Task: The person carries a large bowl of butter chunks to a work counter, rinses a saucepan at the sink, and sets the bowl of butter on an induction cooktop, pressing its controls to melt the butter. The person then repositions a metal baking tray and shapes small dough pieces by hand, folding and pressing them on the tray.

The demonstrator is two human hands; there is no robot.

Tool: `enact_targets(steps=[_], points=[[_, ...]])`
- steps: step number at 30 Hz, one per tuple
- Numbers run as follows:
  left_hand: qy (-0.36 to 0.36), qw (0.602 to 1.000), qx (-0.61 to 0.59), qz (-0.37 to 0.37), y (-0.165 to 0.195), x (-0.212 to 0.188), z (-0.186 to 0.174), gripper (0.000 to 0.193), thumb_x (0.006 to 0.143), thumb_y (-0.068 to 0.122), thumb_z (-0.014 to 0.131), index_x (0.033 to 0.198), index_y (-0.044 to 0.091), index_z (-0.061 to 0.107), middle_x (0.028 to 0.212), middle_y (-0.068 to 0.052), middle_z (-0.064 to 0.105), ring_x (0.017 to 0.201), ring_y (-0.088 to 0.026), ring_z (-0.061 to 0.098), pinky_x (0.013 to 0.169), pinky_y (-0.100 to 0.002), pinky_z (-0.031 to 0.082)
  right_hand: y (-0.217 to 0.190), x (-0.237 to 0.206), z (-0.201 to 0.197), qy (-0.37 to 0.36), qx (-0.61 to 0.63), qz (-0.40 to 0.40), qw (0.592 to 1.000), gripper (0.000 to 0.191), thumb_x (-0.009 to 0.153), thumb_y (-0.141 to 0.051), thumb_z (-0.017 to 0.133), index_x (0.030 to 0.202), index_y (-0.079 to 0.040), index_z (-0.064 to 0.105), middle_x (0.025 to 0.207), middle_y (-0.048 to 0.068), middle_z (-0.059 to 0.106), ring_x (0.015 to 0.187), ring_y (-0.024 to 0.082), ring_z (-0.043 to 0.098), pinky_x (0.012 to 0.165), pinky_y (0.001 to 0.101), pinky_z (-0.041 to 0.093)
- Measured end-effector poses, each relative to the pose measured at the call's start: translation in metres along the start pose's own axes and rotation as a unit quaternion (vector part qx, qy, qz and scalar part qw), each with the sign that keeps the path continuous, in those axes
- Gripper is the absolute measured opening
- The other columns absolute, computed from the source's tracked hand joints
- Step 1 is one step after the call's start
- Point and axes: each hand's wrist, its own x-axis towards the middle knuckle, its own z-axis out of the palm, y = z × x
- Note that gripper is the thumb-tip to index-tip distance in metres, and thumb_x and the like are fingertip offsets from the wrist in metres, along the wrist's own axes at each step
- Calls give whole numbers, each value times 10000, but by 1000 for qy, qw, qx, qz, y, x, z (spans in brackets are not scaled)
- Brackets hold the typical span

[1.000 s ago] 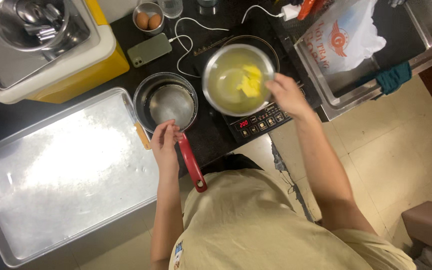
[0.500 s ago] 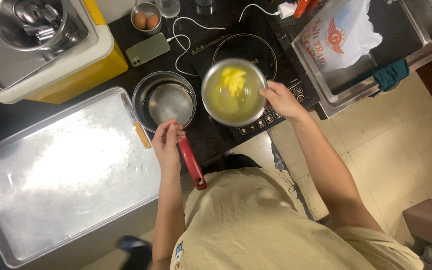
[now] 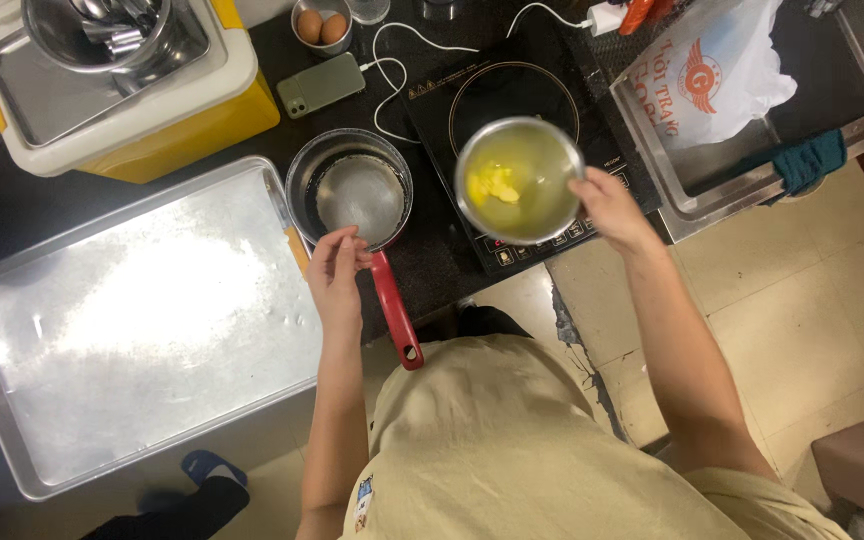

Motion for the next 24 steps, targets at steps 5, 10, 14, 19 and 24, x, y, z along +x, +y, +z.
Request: enact_targets(steps=[5,10,14,19,24], points=[[3,1000,1,-12,0,-6,-4,230,1052,174,586,1172,-7,664,957,-64,674,818,-112,626,742,-272,541,-5,14,-1,70,9,-34,997,194,1024,-179,510,1103,-74,652,856,-37,645,710,65,542,634,235,443],[4,1000,3,-24,2,-8,-5,240,1036,175,591,1177,-4,665,954,-59,681,807,-110,630,735,-269,548,6,31,10,24,6,-20,1000,174,1042,-176,512,1049,-60,642,787,-11,591,649,82,503,592,248,406],[16,1000,14,-15,0,-7,-15,235,1048,175,585,1172,-6,669,961,-56,686,814,-111,632,736,-269,542,6,33,0,43,0,-48,998,192,1070,-185,507,1006,-45,621,779,-4,579,668,82,511,623,245,430],[8,999,36,-13,-26,-11,-28,264,1047,200,596,1182,-14,673,971,-69,697,820,-116,637,756,-272,537,6,38,3,62,11,-66,996,175,1056,-173,522,990,-45,621,811,-8,607,682,79,533,627,246,446],[40,982,173,64,-57,-67,-21,520,924,193,764,1268,-18,437,1048,-55,518,910,-139,540,763,-295,521,13,28,-10,121,37,-77,989,143,1048,-174,544,1042,-59,630,828,-14,609,644,71,519,564,239,413]])
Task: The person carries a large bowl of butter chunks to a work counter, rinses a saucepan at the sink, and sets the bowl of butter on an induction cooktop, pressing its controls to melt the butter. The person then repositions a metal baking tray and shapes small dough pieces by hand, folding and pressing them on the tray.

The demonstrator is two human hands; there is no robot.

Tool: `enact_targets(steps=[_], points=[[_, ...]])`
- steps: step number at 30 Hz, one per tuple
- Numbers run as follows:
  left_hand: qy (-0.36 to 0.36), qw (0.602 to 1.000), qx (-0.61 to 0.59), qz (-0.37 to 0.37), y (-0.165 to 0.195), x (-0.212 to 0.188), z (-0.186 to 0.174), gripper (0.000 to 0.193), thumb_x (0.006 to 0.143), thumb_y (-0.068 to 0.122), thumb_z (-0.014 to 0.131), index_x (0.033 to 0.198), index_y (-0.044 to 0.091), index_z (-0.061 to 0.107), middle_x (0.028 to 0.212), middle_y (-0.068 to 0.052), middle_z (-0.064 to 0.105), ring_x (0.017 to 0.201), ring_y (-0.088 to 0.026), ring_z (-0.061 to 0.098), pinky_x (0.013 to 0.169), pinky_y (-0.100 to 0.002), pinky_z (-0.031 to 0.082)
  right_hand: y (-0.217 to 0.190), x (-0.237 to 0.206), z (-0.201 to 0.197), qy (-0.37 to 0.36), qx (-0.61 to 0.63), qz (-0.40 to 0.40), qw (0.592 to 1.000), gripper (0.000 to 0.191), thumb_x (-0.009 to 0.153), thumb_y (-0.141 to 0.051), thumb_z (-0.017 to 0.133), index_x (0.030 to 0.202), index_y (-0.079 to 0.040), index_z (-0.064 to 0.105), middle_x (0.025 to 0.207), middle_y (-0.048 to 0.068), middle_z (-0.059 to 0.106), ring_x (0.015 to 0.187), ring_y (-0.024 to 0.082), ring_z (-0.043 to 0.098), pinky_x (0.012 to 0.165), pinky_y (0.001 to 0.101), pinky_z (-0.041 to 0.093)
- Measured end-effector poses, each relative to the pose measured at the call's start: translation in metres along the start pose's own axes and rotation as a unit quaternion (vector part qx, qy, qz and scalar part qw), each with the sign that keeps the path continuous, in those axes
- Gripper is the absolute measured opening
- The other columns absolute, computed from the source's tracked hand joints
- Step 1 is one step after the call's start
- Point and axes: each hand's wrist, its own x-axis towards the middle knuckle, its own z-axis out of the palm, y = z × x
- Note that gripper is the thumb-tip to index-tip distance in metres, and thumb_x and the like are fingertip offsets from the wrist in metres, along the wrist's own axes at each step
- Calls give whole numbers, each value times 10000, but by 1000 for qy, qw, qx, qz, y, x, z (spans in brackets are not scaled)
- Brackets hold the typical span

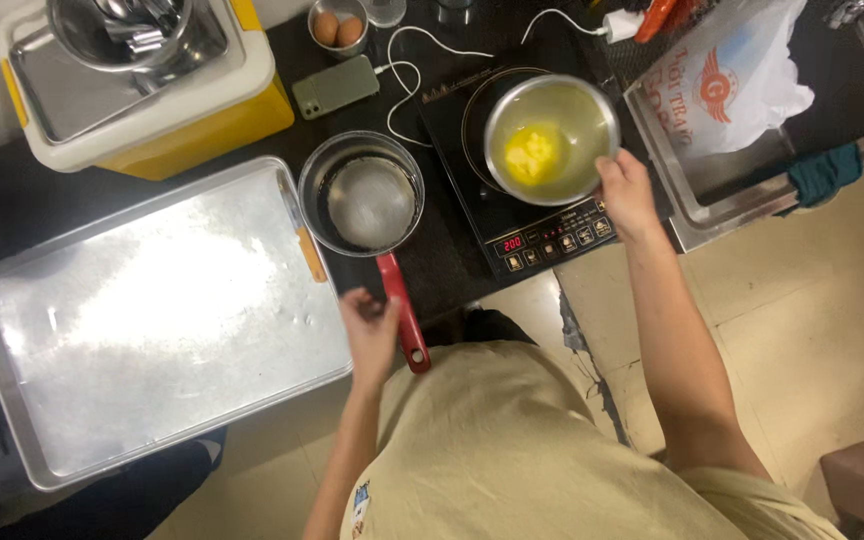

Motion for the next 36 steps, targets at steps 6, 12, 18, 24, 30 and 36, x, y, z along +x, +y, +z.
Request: enact_targets(steps=[6,12,18,24,30,36], points=[[-72,924,-187,-325,5,-10,28,302,976,294,588,1171,70,531,757,-30,569,549,-118,552,474,-276,457,-9,-10,-50,82,44,-33,995,148,1050,-158,537,1107,-84,651,863,-14,621,633,69,515,562,240,417],[-86,971,-18,-224,35,7,17,221,1022,237,572,1006,18,544,650,-24,568,451,-105,538,422,-268,441,-18,-29,-90,111,130,-12,985,127,1087,-133,514,1101,-51,610,856,5,613,627,80,508,581,238,428],[-151,976,22,-157,77,21,14,206,1001,194,596,1049,1,545,638,-32,554,456,-101,526,434,-266,434,-17,-38,-125,140,164,-43,976,125,1102,-102,505,1142,-41,607,894,18,623,663,89,536,588,243,423],[-243,955,-2,-169,101,43,46,263,973,176,615,1165,9,548,655,-13,555,466,-97,543,444,-259,457,-19,-47,-146,153,169,-71,971,125,1118,-81,492,1154,-29,600,930,28,627,687,91,537,606,246,425],[-283,944,-3,-171,94,54,107,212,991,193,611,1052,3,539,669,-20,562,464,-110,556,438,-275,474,-26,-68,-158,159,174,-80,968,153,1110,-70,464,1155,-33,605,950,26,638,698,88,545,608,248,416],[-306,938,25,-164,81,54,146,224,991,225,617,1024,14,549,674,-28,577,469,-113,571,444,-281,487,-26,-85,-173,173,165,-75,968,133,1129,-73,459,1104,-37,585,909,20,603,689,81,508,612,252,391]])
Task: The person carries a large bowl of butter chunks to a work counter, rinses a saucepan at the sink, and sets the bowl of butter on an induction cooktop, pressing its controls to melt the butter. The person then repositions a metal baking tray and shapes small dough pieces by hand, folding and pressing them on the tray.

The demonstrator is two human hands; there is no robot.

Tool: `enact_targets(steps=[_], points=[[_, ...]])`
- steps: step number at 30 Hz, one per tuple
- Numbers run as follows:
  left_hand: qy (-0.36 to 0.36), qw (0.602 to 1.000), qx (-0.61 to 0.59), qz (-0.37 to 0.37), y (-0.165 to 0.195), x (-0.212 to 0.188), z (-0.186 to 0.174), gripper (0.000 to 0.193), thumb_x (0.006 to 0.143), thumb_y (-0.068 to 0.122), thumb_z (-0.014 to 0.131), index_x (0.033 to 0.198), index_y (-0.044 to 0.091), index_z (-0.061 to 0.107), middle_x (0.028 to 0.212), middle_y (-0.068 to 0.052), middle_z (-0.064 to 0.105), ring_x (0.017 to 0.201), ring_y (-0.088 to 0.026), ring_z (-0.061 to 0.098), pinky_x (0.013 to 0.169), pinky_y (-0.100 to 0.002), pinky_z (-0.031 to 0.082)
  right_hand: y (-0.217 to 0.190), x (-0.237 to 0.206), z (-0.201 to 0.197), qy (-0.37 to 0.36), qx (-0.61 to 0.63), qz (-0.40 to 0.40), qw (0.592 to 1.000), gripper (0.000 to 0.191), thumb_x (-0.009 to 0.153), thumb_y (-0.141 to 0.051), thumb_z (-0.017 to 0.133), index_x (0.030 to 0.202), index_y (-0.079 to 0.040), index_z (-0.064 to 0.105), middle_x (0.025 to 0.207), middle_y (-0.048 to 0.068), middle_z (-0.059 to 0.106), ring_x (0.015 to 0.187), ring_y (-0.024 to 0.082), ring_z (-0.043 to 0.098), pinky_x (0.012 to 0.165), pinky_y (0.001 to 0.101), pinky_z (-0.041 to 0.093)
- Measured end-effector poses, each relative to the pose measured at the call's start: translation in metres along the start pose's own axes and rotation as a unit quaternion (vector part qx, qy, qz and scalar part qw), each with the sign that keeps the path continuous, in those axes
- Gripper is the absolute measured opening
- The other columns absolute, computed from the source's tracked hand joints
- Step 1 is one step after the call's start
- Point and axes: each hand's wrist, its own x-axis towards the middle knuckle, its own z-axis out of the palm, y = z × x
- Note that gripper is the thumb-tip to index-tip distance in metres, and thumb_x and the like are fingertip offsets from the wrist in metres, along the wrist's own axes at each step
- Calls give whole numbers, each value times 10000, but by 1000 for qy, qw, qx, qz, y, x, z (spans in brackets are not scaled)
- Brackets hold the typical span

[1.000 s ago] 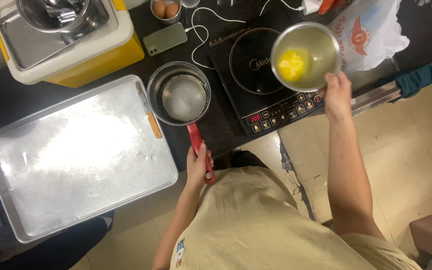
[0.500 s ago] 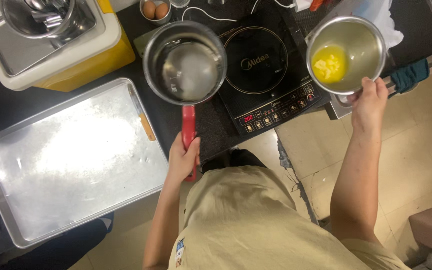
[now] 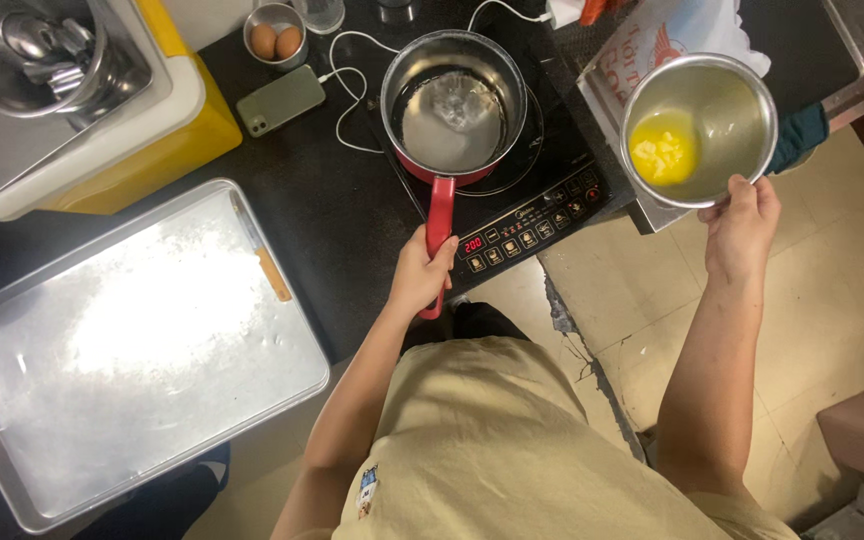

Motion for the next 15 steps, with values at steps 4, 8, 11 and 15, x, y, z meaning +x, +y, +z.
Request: enact_targets(steps=[4,8,11,15], points=[[14,1000,6,-1,-2,10,20,228,992,231,616,1020,14,552,674,-26,581,471,-117,576,442,-289,494,-2,-3,-10,25,-13,19,999,139,1113,-77,451,1097,-38,583,901,19,605,679,78,496,601,249,380],[5,999,33,-11,8,11,24,276,1006,286,577,1085,22,555,708,-66,608,496,-156,613,469,-313,514,2,-5,-17,36,-20,26,999,128,1114,-83,455,1111,-35,573,916,22,606,701,81,507,614,252,394],[96,944,291,125,19,2,17,421,991,341,613,1215,-9,545,913,-153,638,681,-270,667,547,-382,538,8,-4,-21,40,-33,26,998,123,1106,-90,467,1122,-37,577,908,29,616,694,92,524,628,259,431],[92,858,447,236,27,-15,43,463,944,366,631,1305,81,576,1047,-107,629,928,-306,679,792,-433,558,14,-2,-25,37,-4,28,999,112,1104,-91,483,1125,-32,575,919,23,614,704,93,522,606,257,394]])
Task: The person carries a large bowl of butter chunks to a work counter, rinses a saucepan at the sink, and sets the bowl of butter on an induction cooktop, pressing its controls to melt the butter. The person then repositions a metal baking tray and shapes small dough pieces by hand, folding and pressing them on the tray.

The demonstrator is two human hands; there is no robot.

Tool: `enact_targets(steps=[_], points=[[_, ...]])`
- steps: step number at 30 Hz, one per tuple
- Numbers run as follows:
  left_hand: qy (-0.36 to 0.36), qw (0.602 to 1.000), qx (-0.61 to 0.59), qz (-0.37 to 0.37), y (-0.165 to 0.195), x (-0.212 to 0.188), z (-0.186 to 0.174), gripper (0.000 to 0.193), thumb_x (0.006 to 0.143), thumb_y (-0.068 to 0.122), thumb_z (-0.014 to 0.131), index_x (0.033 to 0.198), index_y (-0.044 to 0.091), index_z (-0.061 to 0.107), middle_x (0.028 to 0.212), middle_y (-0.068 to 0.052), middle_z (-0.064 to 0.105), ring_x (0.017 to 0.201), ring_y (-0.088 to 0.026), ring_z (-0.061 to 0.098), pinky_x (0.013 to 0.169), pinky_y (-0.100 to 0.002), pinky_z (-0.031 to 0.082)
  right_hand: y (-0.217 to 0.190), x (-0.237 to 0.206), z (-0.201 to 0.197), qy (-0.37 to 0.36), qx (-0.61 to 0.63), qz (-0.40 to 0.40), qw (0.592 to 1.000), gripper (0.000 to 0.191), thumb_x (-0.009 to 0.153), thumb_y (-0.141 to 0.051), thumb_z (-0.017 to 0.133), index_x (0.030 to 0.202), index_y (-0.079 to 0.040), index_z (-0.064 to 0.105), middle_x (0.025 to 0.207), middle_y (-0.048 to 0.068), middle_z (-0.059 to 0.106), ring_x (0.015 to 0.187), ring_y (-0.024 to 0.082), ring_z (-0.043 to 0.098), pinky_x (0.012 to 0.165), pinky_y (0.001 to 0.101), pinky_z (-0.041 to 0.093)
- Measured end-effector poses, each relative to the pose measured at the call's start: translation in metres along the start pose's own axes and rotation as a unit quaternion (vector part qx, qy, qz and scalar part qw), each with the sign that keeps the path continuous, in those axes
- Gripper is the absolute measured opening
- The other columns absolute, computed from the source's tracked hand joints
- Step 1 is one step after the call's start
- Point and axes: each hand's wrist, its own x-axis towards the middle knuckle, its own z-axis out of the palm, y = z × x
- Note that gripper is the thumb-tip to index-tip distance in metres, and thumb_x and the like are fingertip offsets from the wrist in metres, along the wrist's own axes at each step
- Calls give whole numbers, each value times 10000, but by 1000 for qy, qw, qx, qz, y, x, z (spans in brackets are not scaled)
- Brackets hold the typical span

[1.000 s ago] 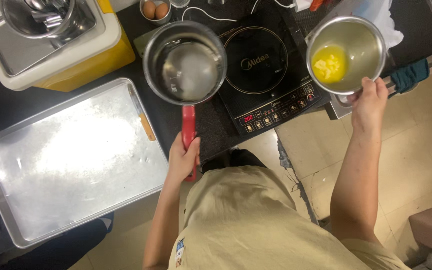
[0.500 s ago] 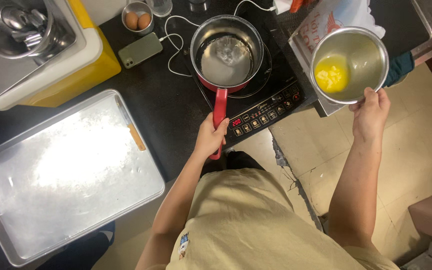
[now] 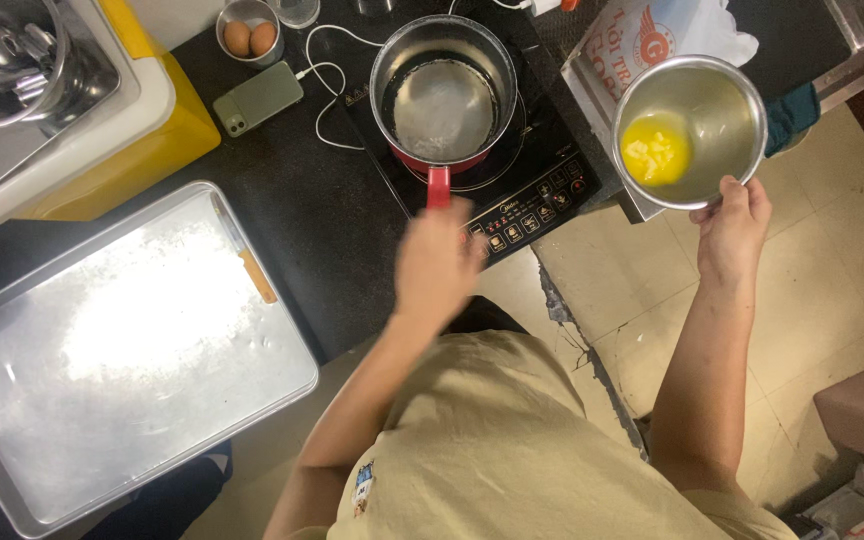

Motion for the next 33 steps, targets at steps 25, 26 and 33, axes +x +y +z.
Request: enact_targets(steps=[25,26,33], points=[[-256,966,20,6,63,63,161,891,895,376,646,1528,-93,230,1650,-279,130,933,-357,728,731,-437,608,7,16,-26,-13,30,9,999,134,1090,-90,482,1112,-27,598,885,33,604,665,104,487,599,267,379],[-261,965,27,5,65,64,160,898,889,377,653,1523,-100,232,1645,-286,139,933,-356,729,735,-433,607,6,19,-25,-14,28,9,999,133,1089,-89,482,1108,-30,599,881,33,605,659,106,486,596,267,381],[-272,961,45,0,70,69,156,906,866,374,673,1501,-111,247,1623,-302,159,962,-351,724,751,-415,603,8,35,-13,-38,28,14,999,124,1085,-97,492,1103,-44,603,909,24,621,692,97,512,615,260,408]])
